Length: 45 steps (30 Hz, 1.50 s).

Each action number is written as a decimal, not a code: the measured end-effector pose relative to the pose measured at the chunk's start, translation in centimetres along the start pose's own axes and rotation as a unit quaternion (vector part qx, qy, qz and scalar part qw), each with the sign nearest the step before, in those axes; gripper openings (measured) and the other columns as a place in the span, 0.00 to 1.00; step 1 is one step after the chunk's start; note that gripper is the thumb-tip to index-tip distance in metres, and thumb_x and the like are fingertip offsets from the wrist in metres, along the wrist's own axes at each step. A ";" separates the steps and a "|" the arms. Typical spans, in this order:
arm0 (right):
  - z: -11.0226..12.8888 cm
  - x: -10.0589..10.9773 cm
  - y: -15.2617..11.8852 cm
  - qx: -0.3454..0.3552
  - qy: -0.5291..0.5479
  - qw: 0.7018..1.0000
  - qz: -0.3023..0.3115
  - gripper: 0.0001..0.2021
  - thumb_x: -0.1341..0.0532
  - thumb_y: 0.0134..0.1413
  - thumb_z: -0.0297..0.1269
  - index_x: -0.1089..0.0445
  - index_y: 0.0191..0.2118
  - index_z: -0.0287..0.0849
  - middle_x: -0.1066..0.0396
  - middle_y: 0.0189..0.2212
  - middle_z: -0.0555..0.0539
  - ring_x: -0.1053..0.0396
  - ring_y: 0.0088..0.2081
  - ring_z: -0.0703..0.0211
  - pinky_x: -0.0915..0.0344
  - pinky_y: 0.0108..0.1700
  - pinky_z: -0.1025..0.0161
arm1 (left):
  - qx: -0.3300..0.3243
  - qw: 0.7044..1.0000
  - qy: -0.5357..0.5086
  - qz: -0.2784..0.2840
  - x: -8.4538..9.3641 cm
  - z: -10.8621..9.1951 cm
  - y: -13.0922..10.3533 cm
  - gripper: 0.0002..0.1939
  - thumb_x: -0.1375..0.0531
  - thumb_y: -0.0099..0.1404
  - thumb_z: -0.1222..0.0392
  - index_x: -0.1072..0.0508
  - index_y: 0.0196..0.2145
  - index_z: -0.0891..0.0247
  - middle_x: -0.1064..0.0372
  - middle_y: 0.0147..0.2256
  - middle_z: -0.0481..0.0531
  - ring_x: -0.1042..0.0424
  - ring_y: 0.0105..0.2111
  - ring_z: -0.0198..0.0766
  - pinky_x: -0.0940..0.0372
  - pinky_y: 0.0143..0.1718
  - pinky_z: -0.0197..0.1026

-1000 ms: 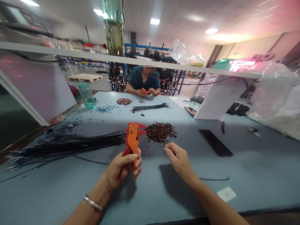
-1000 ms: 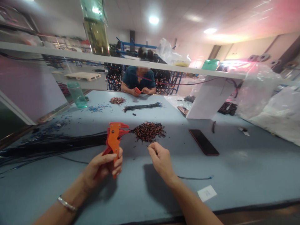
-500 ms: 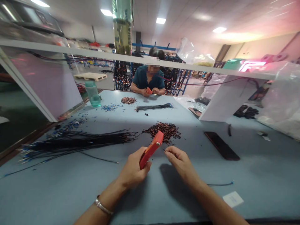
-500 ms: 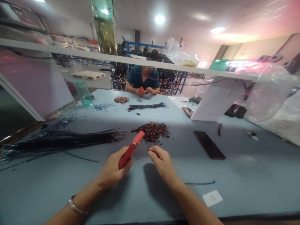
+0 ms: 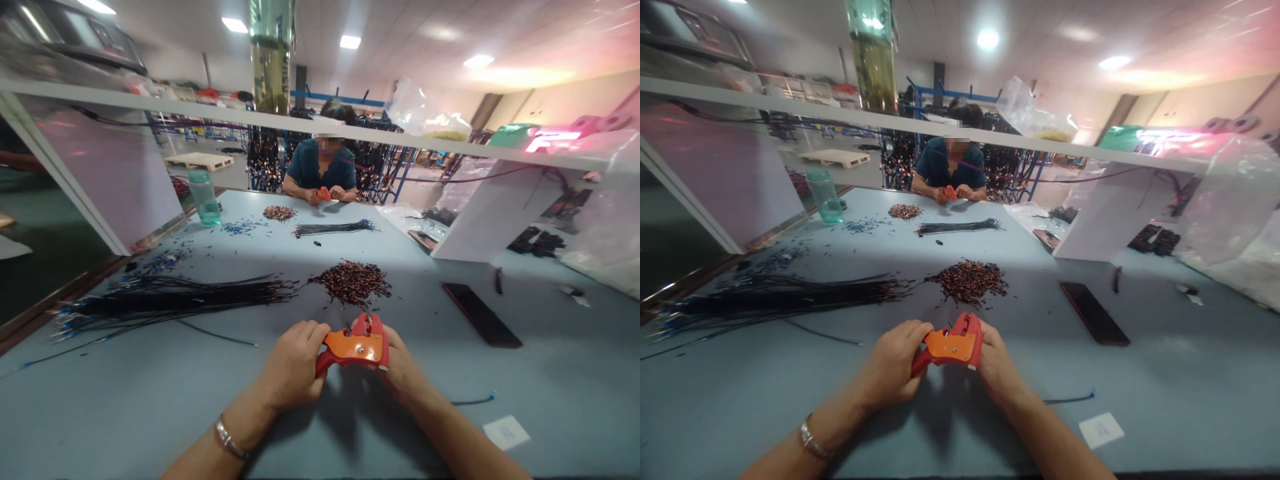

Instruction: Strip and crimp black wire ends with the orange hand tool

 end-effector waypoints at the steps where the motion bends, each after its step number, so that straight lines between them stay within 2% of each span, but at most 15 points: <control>1: -0.2 0.1 0.0 -0.003 0.010 1.000 -0.005 0.09 0.33 0.37 0.36 0.33 0.24 0.40 0.38 0.18 0.55 0.45 0.22 0.66 0.44 0.26 0.69 | 0.000 1.000 -0.001 0.001 0.0 0.0 0.0 0.17 0.46 0.53 0.66 0.36 0.43 0.65 0.31 0.37 0.60 0.33 0.37 0.49 0.34 0.38 0.50; 6: -0.4 -0.6 0.1 0.001 0.021 0.999 0.028 0.08 0.37 0.41 0.33 0.38 0.21 0.41 0.43 0.14 0.57 0.51 0.19 0.68 0.52 0.23 0.69 | 0.009 1.000 -0.011 -0.001 0.2 0.1 0.1 0.18 0.46 0.51 0.67 0.36 0.42 0.65 0.31 0.36 0.60 0.33 0.36 0.49 0.34 0.37 0.50; 9: -0.5 -0.9 0.0 0.008 -0.025 0.998 0.050 0.06 0.41 0.42 0.31 0.39 0.20 0.41 0.44 0.13 0.57 0.51 0.18 0.68 0.52 0.23 0.68 | 0.011 1.000 -0.011 -0.007 0.3 0.2 0.2 0.20 0.46 0.49 0.69 0.36 0.42 0.65 0.32 0.36 0.59 0.33 0.35 0.49 0.34 0.37 0.50; 15: 0.2 -0.6 -0.2 0.041 -0.118 0.991 0.042 0.05 0.44 0.43 0.34 0.39 0.21 0.42 0.44 0.12 0.57 0.50 0.18 0.67 0.50 0.24 0.68 | 0.006 1.000 -0.001 -0.018 0.4 0.1 0.1 0.20 0.46 0.48 0.69 0.36 0.42 0.65 0.32 0.35 0.59 0.33 0.34 0.49 0.34 0.35 0.50; 18: 0.5 -0.6 -0.4 0.051 -0.155 0.986 0.034 0.09 0.44 0.43 0.35 0.41 0.18 0.43 0.45 0.12 0.57 0.50 0.18 0.68 0.50 0.24 0.67 | -0.001 1.000 0.004 -0.021 0.5 -0.1 0.1 0.20 0.46 0.48 0.69 0.37 0.42 0.64 0.32 0.36 0.59 0.33 0.35 0.49 0.34 0.36 0.49; 27: 0.1 -0.4 -0.6 0.029 -0.129 0.991 0.015 0.08 0.43 0.41 0.35 0.43 0.18 0.43 0.48 0.14 0.57 0.54 0.19 0.68 0.55 0.22 0.69 | -0.010 1.000 0.009 -0.021 0.5 -0.1 0.1 0.20 0.46 0.49 0.69 0.38 0.43 0.63 0.32 0.37 0.58 0.33 0.36 0.48 0.35 0.37 0.48; 33: 0.4 -0.6 -0.6 0.031 -0.117 0.992 0.017 0.07 0.41 0.40 0.36 0.40 0.19 0.43 0.46 0.15 0.56 0.52 0.19 0.67 0.53 0.21 0.69 | -0.002 1.000 0.009 -0.016 0.5 0.0 0.1 0.19 0.45 0.49 0.69 0.37 0.42 0.63 0.32 0.36 0.58 0.33 0.36 0.48 0.35 0.37 0.48; 38: 1.3 -0.5 -0.9 0.057 -0.124 0.991 -0.012 0.04 0.38 0.39 0.36 0.34 0.22 0.42 0.39 0.18 0.53 0.47 0.22 0.65 0.44 0.25 0.67 | 0.006 1.000 0.014 -0.017 0.5 0.1 0.0 0.16 0.46 0.50 0.69 0.36 0.39 0.63 0.31 0.34 0.58 0.32 0.34 0.47 0.34 0.35 0.47; 45: 1.8 -0.5 -0.9 0.080 -0.162 0.983 -0.012 0.02 0.43 0.37 0.31 0.34 0.20 0.42 0.40 0.18 0.54 0.47 0.22 0.64 0.43 0.27 0.67 | 0.004 1.000 0.022 -0.011 0.5 -0.2 0.1 0.15 0.46 0.49 0.68 0.36 0.37 0.62 0.30 0.33 0.57 0.31 0.32 0.47 0.34 0.33 0.47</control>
Point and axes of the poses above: each hand's wrist, its own y-axis towards the middle knuckle, its own x-axis out of the back of the hand, z = x × y, the point moved 9 cm from there along y, towards the middle knuckle
